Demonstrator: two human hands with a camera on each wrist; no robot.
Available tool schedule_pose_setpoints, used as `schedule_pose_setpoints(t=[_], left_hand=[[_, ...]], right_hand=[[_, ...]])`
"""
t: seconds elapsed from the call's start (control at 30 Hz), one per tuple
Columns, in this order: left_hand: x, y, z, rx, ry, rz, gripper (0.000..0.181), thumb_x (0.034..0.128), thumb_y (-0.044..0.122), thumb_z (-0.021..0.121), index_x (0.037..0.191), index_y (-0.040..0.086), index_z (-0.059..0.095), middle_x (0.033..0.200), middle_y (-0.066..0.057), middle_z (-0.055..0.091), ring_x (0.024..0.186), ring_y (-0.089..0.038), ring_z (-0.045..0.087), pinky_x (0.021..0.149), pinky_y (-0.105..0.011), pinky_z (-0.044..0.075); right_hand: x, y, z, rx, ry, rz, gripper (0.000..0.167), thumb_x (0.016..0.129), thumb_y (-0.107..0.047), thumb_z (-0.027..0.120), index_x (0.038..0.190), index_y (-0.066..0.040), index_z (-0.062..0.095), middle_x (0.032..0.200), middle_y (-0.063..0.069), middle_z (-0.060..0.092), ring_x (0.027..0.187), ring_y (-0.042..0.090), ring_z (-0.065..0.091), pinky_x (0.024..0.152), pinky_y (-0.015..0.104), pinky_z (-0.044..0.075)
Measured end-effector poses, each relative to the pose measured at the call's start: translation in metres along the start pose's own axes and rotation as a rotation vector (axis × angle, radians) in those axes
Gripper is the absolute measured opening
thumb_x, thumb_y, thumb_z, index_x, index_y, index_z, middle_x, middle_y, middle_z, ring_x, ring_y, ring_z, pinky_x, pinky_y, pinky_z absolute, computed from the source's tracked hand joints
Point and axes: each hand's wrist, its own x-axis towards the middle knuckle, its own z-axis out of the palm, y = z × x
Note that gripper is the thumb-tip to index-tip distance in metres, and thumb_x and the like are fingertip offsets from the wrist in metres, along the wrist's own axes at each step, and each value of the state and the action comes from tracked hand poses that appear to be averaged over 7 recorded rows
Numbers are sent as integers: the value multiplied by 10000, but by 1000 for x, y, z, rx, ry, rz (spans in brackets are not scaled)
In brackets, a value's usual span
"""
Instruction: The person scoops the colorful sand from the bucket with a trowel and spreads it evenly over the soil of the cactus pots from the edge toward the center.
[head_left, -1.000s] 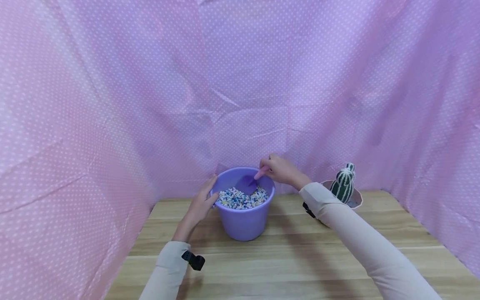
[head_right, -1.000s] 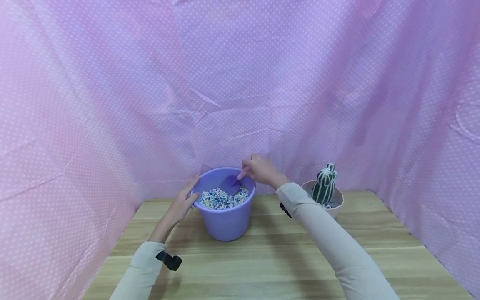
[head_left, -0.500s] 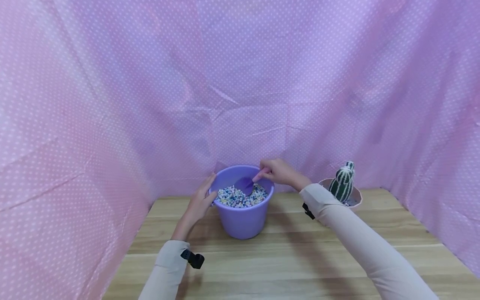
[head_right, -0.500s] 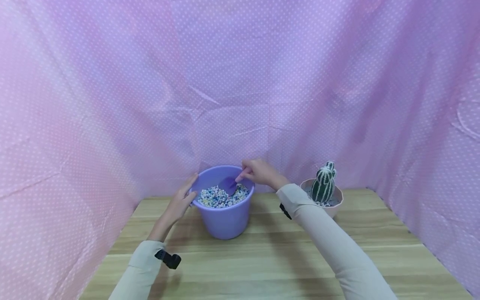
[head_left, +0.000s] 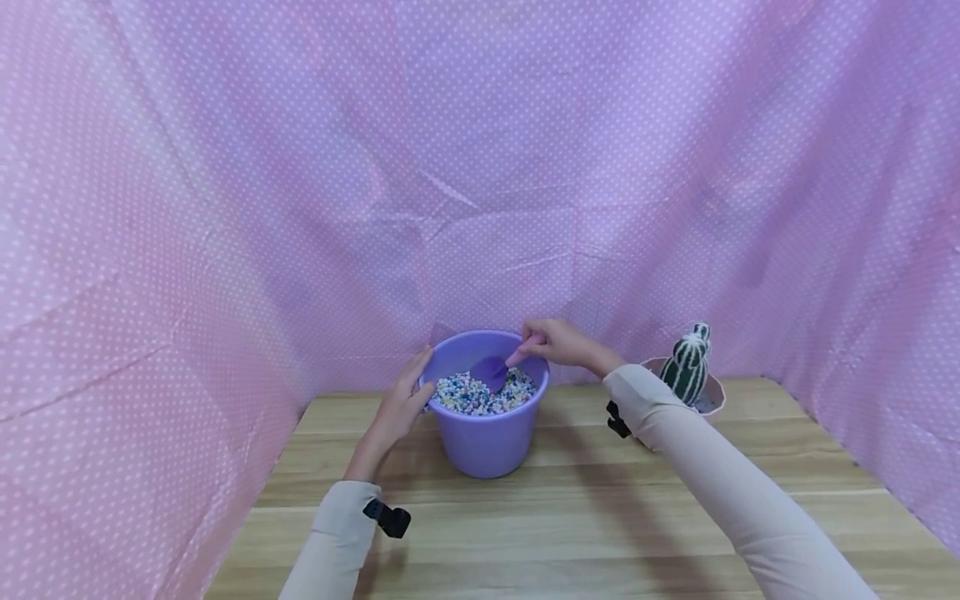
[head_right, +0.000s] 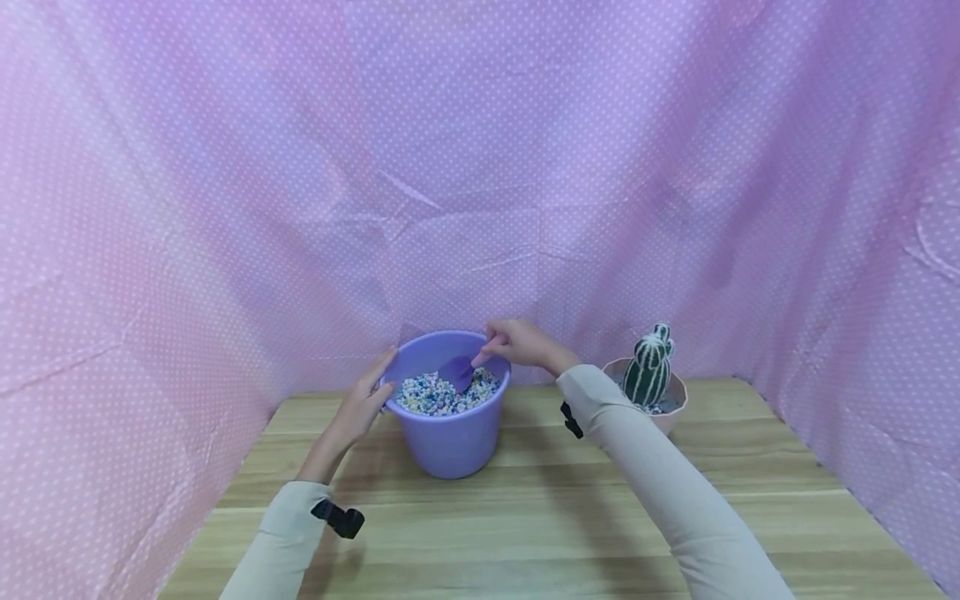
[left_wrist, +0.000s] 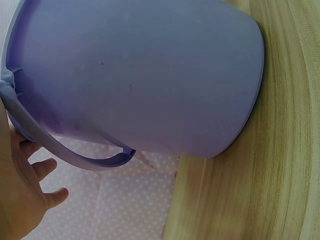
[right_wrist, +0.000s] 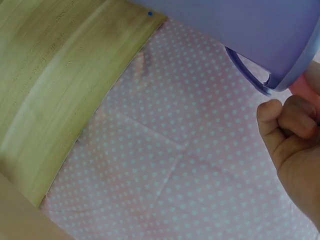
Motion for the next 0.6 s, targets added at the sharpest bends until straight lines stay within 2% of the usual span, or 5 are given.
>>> schedule_pose_setpoints(t=[0.13, 0.23, 0.47, 0.6], left_hand=[[0, 2, -1, -6, -2, -13, 635, 1009, 236, 508, 1605, 118, 322, 1698, -87, 249, 1560, -348, 239, 1243, -583, 238], [1, 2, -2, -15, -3, -15, 641, 1007, 222, 515, 1607, 116, 315, 1701, -86, 239, 1554, -356, 257, 1220, -593, 294], [1, 2, -1, 5, -9, -4, 628, 1014, 206, 523, 1602, 105, 326, 1694, -98, 256, 1561, -349, 238, 1247, -574, 236], [2, 1, -2, 64, -5, 4, 616, 1019, 207, 509, 1600, 105, 331, 1686, -110, 275, 1556, -363, 245, 1258, -569, 201]], right_hand=[[1, -3, -4, 22, -9, 3, 123, 1020, -178, 618, 995, -58, 615, 1042, 99, 793, 541, 99, 401, 519, 192, 379], [3, -4, -5, 48, -11, -8, 120, 1016, -144, 617, 1008, -24, 625, 1030, 141, 789, 545, 91, 429, 520, 187, 396], [7, -3, -5, 99, -28, 35, 133, 1014, -146, 622, 1012, -13, 621, 1035, 245, 760, 543, 85, 450, 507, 179, 401], [8, -2, -5, 111, -36, 61, 133, 1008, -161, 631, 1009, -28, 630, 1016, 256, 754, 557, 123, 482, 504, 198, 417]])
